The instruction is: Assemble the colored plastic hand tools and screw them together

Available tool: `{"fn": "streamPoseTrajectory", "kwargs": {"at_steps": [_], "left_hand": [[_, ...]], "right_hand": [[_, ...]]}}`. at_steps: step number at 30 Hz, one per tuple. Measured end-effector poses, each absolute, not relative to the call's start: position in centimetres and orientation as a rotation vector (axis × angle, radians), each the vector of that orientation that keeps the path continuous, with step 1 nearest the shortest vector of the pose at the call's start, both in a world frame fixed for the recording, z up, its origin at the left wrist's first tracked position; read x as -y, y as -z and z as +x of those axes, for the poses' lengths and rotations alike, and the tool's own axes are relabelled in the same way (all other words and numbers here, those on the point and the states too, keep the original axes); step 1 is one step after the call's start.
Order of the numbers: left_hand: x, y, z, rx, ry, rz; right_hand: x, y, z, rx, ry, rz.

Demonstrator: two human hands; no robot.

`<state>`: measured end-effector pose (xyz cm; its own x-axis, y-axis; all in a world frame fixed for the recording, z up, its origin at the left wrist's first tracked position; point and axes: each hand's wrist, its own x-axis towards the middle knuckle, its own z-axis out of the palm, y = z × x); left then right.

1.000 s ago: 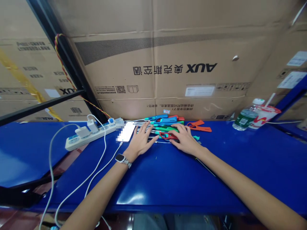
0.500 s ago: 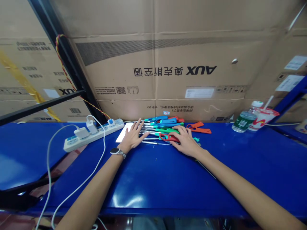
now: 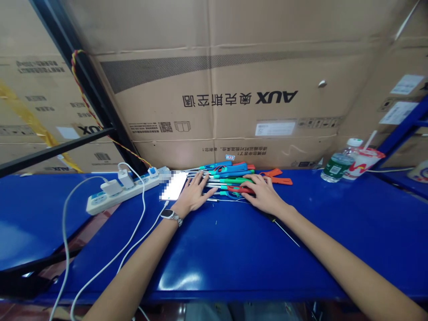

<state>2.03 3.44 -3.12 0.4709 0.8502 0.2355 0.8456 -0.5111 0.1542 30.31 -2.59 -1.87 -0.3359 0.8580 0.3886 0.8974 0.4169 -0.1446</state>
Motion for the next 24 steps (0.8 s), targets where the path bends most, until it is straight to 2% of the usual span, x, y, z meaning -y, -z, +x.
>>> {"fn": "streamPoseTrajectory", "kwargs": {"at_steps": [6, 10, 13, 20, 24], "left_hand": [[-3.6, 3.2, 2.6, -1.501, -0.467, 2.674], [-5.3, 3.2, 2.0, -1.647, -0.572, 2.645], [-7.2, 3.3, 2.1, -1.747, -0.512, 2.541], [-7.9, 3.4, 5.1, -1.531, -0.491, 2.585], [-6.4, 2.6, 5.4, -1.584, -0.446, 2.561]], "right_hand": [[2.8, 2.2, 29.6, 2.204, 0.237, -1.496], [2.6, 2.4, 29.1, 2.192, 0.299, -1.470], [2.4, 2.5, 28.8, 2.205, 0.295, -1.450], [2.5, 2.7, 28.6, 2.232, 0.272, -1.490], [2.7, 2.7, 28.6, 2.239, 0.266, -1.502]]}}
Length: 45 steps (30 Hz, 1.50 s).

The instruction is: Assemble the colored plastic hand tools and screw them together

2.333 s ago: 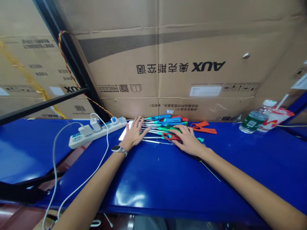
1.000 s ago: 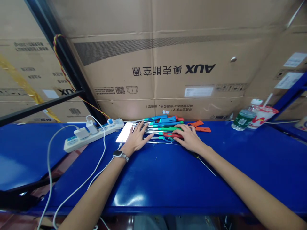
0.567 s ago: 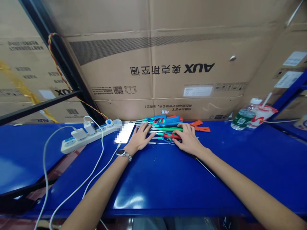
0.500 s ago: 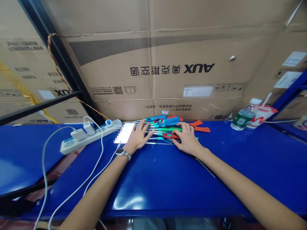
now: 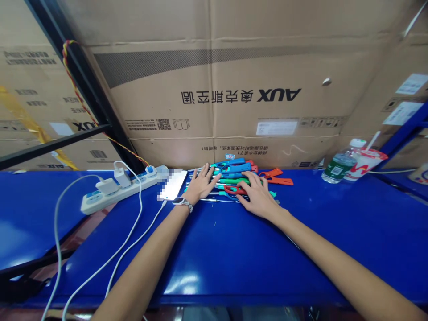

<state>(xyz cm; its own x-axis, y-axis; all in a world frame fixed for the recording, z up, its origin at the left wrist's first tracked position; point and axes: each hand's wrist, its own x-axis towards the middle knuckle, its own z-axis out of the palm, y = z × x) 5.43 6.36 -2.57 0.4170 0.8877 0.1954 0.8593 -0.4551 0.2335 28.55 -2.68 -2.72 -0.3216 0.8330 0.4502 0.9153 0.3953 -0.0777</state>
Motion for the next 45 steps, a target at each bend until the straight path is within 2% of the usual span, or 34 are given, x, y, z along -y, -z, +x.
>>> {"fn": "streamPoseTrajectory", "kwargs": {"at_steps": [5, 11, 45], "left_hand": [[-4.4, 1.8, 2.4, -1.711, -0.515, 2.582], [-4.5, 2.0, 0.1, -1.872, -0.348, 2.422], [-3.3, 1.6, 1.0, -1.826, -0.406, 2.556]], "right_hand": [[2.7, 2.7, 28.4, 2.234, 0.251, -1.496], [2.5, 3.1, 28.2, 2.222, 0.249, -1.493], [1.9, 2.6, 28.7, 2.135, 0.222, -1.431]]}}
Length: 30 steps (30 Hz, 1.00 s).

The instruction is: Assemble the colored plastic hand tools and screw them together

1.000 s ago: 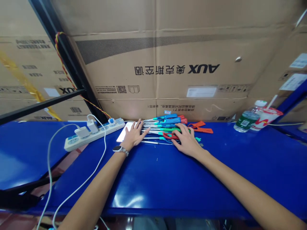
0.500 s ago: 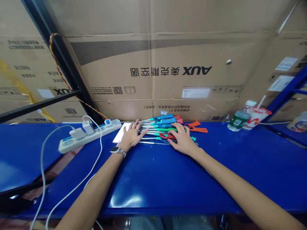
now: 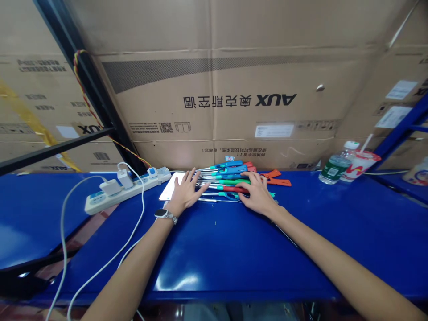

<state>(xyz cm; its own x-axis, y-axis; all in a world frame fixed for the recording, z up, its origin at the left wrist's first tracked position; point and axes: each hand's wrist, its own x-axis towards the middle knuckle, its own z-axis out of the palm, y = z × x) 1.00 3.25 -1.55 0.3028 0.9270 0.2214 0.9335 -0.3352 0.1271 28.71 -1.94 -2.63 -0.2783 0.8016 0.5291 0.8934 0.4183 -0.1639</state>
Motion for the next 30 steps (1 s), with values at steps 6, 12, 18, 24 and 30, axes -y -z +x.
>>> {"fn": "streamPoseTrajectory", "kwargs": {"at_steps": [6, 12, 18, 24, 30], "left_hand": [[-1.5, 1.6, 2.2, 1.732, 0.399, -2.491], [1.2, 1.2, 4.0, 1.453, 0.486, -2.550], [2.5, 2.0, 5.8, 1.225, 0.490, -2.728], [2.2, 2.5, 5.7, 1.240, 0.432, -2.768], [2.3, 2.1, 5.7, 1.229, 0.429, -2.732]], "right_hand": [[2.4, 2.5, 28.4, 2.170, 0.337, -1.448], [3.1, 2.2, 28.0, 2.286, 0.325, -1.445], [3.0, 2.5, 28.4, 2.296, 0.247, -1.379], [3.6, 2.6, 29.5, 2.310, 0.199, -1.315], [5.3, 2.0, 31.3, 2.219, 0.178, -1.311]]}}
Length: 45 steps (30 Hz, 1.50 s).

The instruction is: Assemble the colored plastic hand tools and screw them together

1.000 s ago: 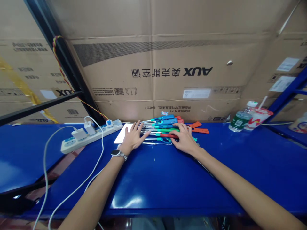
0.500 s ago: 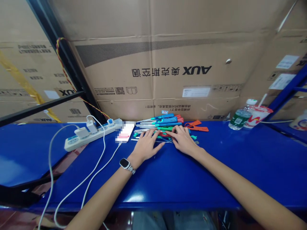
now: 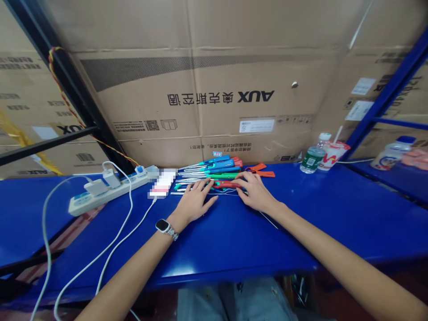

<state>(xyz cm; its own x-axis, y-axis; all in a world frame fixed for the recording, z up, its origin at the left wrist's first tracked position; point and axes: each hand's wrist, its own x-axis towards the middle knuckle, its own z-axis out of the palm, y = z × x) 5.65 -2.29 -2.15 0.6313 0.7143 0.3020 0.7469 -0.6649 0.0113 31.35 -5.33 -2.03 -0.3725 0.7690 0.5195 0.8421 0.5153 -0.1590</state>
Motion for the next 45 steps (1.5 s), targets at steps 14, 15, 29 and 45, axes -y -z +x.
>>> {"fn": "streamPoseTrajectory", "kwargs": {"at_steps": [14, 15, 29, 45], "left_hand": [[1.6, 0.0, 10.5, 0.942, 0.612, -2.825], [1.1, -0.2, 11.6, 0.933, 0.622, -2.833], [-7.4, -3.9, 22.9, 1.000, 0.250, -2.920], [-5.4, -4.5, 21.9, 0.816, 0.547, -3.092]], "right_hand": [[6.9, 2.7, 37.0, 1.918, 0.059, -1.719], [6.4, 2.7, 37.6, 1.915, 0.066, -1.757], [-3.0, 1.7, 43.0, 2.231, -0.062, -1.849], [2.6, -0.1, 43.1, 2.086, -0.042, -1.564]]}}
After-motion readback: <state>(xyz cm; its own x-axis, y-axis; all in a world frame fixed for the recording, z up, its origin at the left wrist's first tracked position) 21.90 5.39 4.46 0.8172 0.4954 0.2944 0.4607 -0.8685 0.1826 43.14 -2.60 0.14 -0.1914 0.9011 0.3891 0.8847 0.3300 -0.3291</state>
